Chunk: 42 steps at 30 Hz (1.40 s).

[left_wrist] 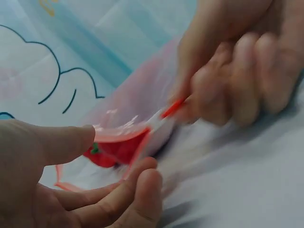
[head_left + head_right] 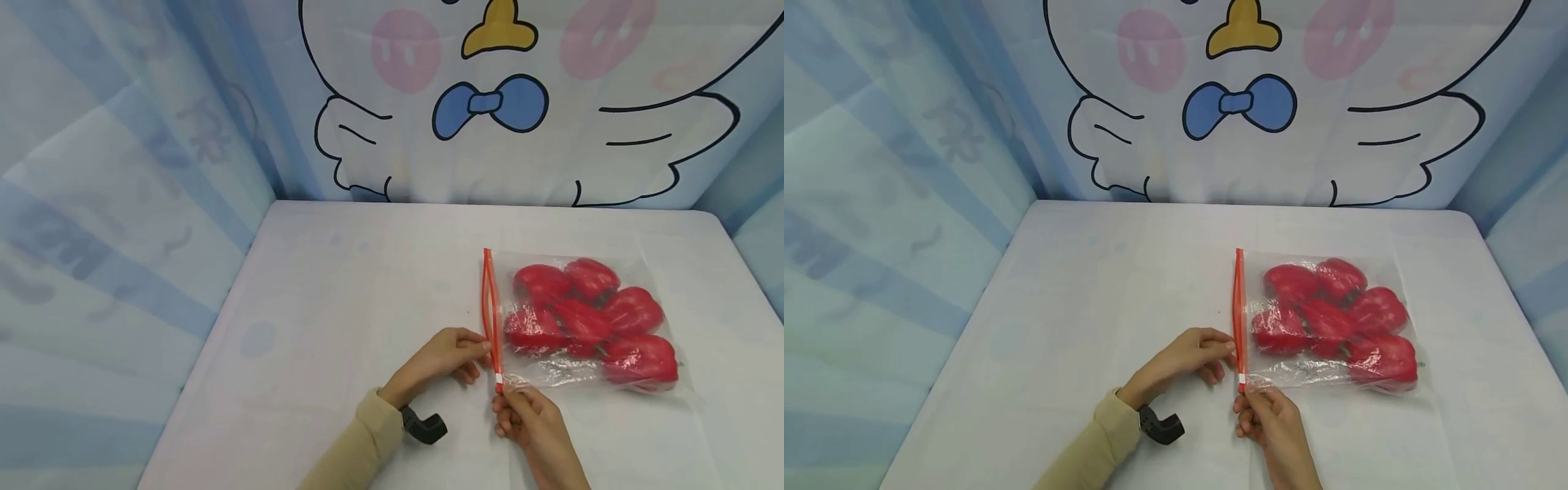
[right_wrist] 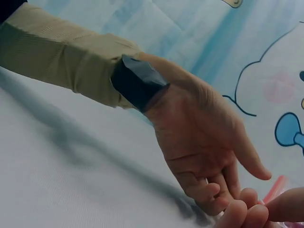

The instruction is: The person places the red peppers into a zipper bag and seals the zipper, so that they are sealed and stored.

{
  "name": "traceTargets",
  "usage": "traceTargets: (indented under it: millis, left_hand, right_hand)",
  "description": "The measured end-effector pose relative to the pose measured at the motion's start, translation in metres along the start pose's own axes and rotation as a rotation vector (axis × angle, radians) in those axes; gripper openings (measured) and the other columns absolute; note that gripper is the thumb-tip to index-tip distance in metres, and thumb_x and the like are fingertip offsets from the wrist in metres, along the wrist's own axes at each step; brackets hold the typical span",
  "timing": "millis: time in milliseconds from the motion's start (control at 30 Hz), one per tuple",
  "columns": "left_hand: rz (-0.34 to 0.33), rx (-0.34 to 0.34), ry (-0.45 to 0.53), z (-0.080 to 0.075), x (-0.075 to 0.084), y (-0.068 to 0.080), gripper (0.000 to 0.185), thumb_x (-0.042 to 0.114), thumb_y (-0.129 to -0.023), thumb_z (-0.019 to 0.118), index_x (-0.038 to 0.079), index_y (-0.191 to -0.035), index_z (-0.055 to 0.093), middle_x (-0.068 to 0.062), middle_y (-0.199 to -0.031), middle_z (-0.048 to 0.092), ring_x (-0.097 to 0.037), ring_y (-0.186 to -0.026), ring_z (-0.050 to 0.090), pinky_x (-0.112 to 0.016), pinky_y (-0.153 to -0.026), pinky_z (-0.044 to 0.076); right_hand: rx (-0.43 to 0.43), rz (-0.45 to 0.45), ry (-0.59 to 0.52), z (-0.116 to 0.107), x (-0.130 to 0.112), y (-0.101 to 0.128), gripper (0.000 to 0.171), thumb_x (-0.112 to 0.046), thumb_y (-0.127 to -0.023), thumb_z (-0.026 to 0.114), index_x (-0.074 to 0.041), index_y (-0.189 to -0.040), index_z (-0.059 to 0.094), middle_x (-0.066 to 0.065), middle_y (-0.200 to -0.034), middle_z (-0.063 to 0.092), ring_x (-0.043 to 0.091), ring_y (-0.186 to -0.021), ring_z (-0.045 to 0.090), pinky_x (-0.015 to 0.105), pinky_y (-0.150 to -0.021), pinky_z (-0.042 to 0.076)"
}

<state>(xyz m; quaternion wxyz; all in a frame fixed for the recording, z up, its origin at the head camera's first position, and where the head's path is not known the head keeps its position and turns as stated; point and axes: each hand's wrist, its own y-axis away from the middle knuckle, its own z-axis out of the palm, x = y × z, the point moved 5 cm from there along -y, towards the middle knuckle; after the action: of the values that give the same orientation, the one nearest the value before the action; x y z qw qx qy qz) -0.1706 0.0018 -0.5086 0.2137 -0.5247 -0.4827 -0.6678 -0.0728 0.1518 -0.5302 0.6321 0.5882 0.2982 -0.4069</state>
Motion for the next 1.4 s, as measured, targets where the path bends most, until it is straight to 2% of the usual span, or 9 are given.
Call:
traceTargets:
  millis: [100,233,367,500,600,800,933,1233,1400]
  left_hand:
    - [-0.001,0.007,0.047,0.013,-0.006,0.013,0.029,0.022,-0.101,0.07,-0.001,-0.118,0.071,-0.009,-0.087,0.075,-0.011,-0.061,0.062,-0.021,-0.055,0.052]
    - [0.02,0.034,0.024,0.026,-0.01,0.021,0.019,0.019,-0.1,0.071,0.001,-0.103,0.075,-0.003,-0.071,0.065,-0.009,-0.054,0.058,-0.02,-0.052,0.049]
    - [0.05,0.061,-0.041,0.031,-0.011,0.023,0.017,0.017,-0.099,0.072,0.001,-0.093,0.074,-0.001,-0.063,0.062,-0.007,-0.048,0.055,-0.02,-0.048,0.047]
    - [0.063,0.058,-0.101,0.032,-0.011,0.022,0.018,0.017,-0.098,0.073,0.002,-0.088,0.074,-0.001,-0.062,0.064,-0.006,-0.048,0.055,-0.019,-0.047,0.047]
    - [0.074,0.047,-0.106,0.034,-0.011,0.022,0.018,0.017,-0.099,0.072,0.002,-0.087,0.073,0.0,-0.062,0.064,-0.005,-0.048,0.056,-0.019,-0.047,0.047]
    - [0.081,0.019,0.007,0.037,-0.011,0.02,0.018,0.012,-0.1,0.068,-0.002,-0.09,0.07,0.003,-0.061,0.058,-0.005,-0.048,0.056,-0.017,-0.047,0.047]
    - [0.076,0.027,0.079,0.039,-0.01,0.019,0.018,0.01,-0.1,0.069,-0.006,-0.091,0.07,0.001,-0.061,0.057,-0.005,-0.048,0.056,-0.016,-0.047,0.047]
    - [0.084,0.044,0.17,0.043,-0.007,0.014,0.019,0.01,-0.099,0.069,-0.008,-0.093,0.07,0.001,-0.063,0.057,-0.006,-0.049,0.054,-0.017,-0.047,0.049]
    - [0.086,0.037,0.187,0.042,-0.005,0.012,0.019,0.008,-0.099,0.07,-0.01,-0.093,0.07,0.0,-0.063,0.057,-0.006,-0.05,0.055,-0.018,-0.047,0.05]
  right_hand:
    - [-0.007,-0.03,0.003,-0.001,0.0,0.002,0.031,-0.026,-0.109,0.055,0.004,-0.112,0.06,0.001,-0.086,0.063,0.01,-0.067,0.054,0.027,-0.064,0.057]
    - [-0.016,-0.056,0.006,-0.001,0.0,0.003,0.029,-0.026,-0.109,0.056,0.003,-0.111,0.059,0.002,-0.086,0.063,0.01,-0.067,0.054,0.027,-0.064,0.057]
    - [-0.026,-0.066,0.012,-0.002,0.001,0.004,0.029,-0.025,-0.108,0.057,0.004,-0.114,0.059,0.003,-0.087,0.064,0.01,-0.068,0.055,0.028,-0.065,0.058]
    - [-0.025,-0.069,0.021,-0.004,0.001,0.005,0.027,-0.021,-0.108,0.057,0.005,-0.113,0.058,0.005,-0.088,0.064,0.011,-0.068,0.055,0.028,-0.065,0.058]
    - [-0.023,-0.073,0.029,-0.004,0.0,0.005,0.023,-0.018,-0.108,0.056,0.005,-0.112,0.058,0.005,-0.087,0.064,0.012,-0.067,0.056,0.028,-0.065,0.058]
    - [-0.024,-0.035,0.041,-0.001,-0.002,0.005,0.021,-0.02,-0.107,0.057,0.0,-0.111,0.057,0.002,-0.082,0.061,0.013,-0.065,0.055,0.029,-0.062,0.055]
    - [-0.014,-0.024,0.029,-0.002,-0.003,0.004,0.014,-0.016,-0.107,0.054,-0.002,-0.106,0.055,0.002,-0.079,0.058,0.014,-0.065,0.053,0.028,-0.059,0.052]
    - [-0.055,-0.127,-0.058,-0.005,-0.002,0.006,0.015,-0.01,-0.108,0.047,-0.003,-0.099,0.056,0.0,-0.069,0.048,0.013,-0.06,0.046,0.027,-0.053,0.045]
    - [-0.057,-0.124,-0.108,-0.004,0.001,0.005,0.021,-0.015,-0.111,0.046,-0.009,-0.096,0.06,-0.002,-0.068,0.048,0.012,-0.059,0.045,0.027,-0.053,0.044]
